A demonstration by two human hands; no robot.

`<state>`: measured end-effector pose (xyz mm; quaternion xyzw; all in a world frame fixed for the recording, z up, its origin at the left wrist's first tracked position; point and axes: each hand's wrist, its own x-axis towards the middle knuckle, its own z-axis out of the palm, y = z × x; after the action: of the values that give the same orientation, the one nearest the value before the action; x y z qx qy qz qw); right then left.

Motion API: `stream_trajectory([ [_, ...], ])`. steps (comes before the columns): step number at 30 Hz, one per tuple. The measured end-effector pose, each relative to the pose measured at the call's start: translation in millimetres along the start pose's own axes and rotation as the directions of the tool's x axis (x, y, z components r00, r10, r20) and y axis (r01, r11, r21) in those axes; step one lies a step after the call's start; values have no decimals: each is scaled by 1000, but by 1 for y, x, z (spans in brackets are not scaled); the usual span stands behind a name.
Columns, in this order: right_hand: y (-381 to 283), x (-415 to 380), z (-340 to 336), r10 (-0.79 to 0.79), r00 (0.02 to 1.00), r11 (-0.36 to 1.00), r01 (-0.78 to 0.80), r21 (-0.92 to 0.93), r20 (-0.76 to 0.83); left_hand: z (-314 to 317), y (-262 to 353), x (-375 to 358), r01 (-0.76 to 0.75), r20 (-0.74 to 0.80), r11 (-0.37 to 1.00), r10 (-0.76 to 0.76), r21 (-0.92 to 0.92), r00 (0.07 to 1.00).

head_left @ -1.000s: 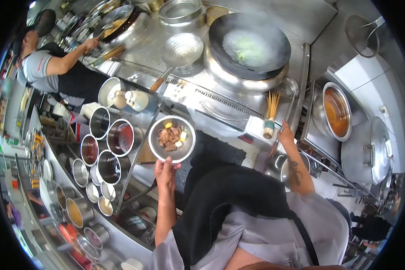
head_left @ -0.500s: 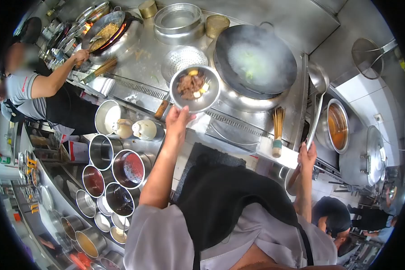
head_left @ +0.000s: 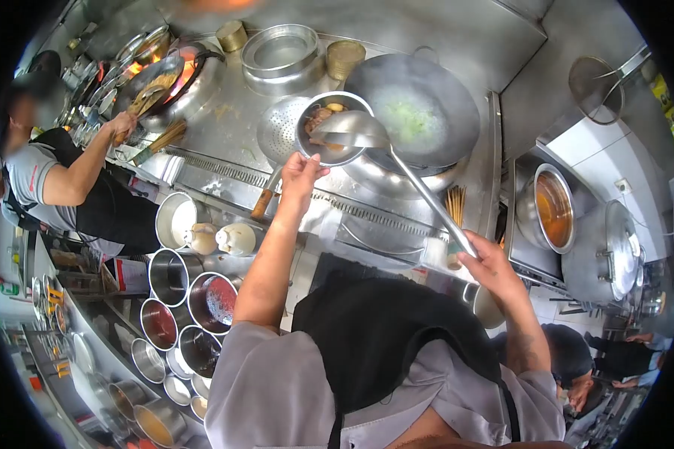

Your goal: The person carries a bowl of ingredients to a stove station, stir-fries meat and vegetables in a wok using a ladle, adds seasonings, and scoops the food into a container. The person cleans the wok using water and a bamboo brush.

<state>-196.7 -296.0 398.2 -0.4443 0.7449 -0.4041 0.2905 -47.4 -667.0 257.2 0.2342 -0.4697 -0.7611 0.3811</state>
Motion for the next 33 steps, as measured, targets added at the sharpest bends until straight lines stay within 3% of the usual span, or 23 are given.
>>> stream_trajectory([
  [4, -9, 8, -8, 34, 999, 998, -33, -51, 27, 1, 3, 1, -26, 27, 999, 25, 27, 999],
  [7, -20, 13, -14, 47, 998, 979, -37, -203, 45, -2, 1, 3, -70, 59, 994, 65, 79, 996],
  [17, -37, 21, -27, 74, 991, 961, -42, -272, 109, -9, -5, 1, -96, 98, 986, 82, 137, 992],
  [25, -44, 19, -31, -35, 997, 939, 58, -340, 71, -3, 14, 8, -241, 136, 944, 215, 225, 967],
  [33, -57, 13, -37, -114, 993, 925, 115, -362, 26, 19, 46, 14, -336, 169, 924, 307, 183, 937],
])
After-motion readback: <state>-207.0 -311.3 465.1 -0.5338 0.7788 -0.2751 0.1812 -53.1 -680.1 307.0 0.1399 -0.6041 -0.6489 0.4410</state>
